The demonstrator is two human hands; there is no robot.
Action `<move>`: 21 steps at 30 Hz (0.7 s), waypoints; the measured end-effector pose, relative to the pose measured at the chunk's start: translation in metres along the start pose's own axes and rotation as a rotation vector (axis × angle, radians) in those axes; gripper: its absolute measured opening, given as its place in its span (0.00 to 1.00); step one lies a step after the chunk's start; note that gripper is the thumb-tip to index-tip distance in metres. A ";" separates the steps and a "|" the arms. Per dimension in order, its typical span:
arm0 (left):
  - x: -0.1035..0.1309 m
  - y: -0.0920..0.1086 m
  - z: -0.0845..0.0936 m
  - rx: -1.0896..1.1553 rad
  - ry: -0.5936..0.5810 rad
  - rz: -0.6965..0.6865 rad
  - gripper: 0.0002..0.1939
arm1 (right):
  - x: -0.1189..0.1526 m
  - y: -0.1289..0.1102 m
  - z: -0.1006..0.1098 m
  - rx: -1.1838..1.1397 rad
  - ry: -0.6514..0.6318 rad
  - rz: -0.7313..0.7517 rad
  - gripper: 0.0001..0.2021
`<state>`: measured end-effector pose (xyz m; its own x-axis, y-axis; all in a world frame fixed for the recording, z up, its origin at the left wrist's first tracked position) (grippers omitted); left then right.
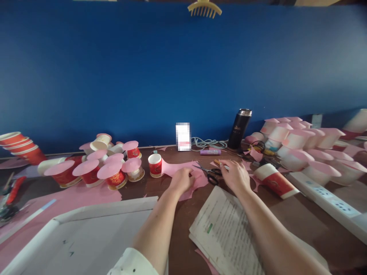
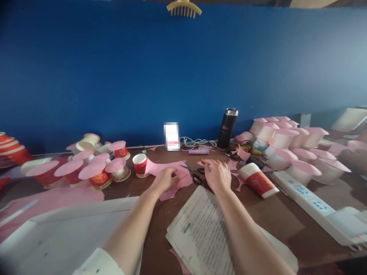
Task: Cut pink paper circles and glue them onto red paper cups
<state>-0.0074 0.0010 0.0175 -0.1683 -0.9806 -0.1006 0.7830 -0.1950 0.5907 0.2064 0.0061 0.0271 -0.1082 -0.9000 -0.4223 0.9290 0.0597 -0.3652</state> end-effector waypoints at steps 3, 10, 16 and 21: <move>-0.001 0.000 -0.001 -0.041 -0.012 0.011 0.08 | -0.001 -0.005 -0.003 -0.081 -0.023 -0.014 0.14; -0.003 0.001 -0.002 -0.104 -0.002 0.000 0.12 | -0.030 -0.037 0.003 -0.123 -0.049 -0.051 0.14; -0.004 0.000 -0.003 -0.121 0.000 0.001 0.14 | -0.072 -0.045 -0.006 0.032 -0.158 0.001 0.16; -0.002 0.001 -0.003 -0.117 0.009 -0.017 0.13 | -0.094 -0.034 -0.022 0.178 -0.271 0.054 0.19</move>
<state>-0.0044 0.0030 0.0165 -0.1769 -0.9772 -0.1175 0.8448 -0.2120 0.4913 0.1777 0.0979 0.0612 0.0184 -0.9811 -0.1925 0.9807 0.0552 -0.1876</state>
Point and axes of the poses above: each hand's wrist, its own x-axis away from the middle knuckle, its own z-axis out of the back of the hand, y = z × x, the point moved 1 cm from there along -x, towards the middle knuckle, and after that the axes turned 1 degree about x, right-handed, at the moved point
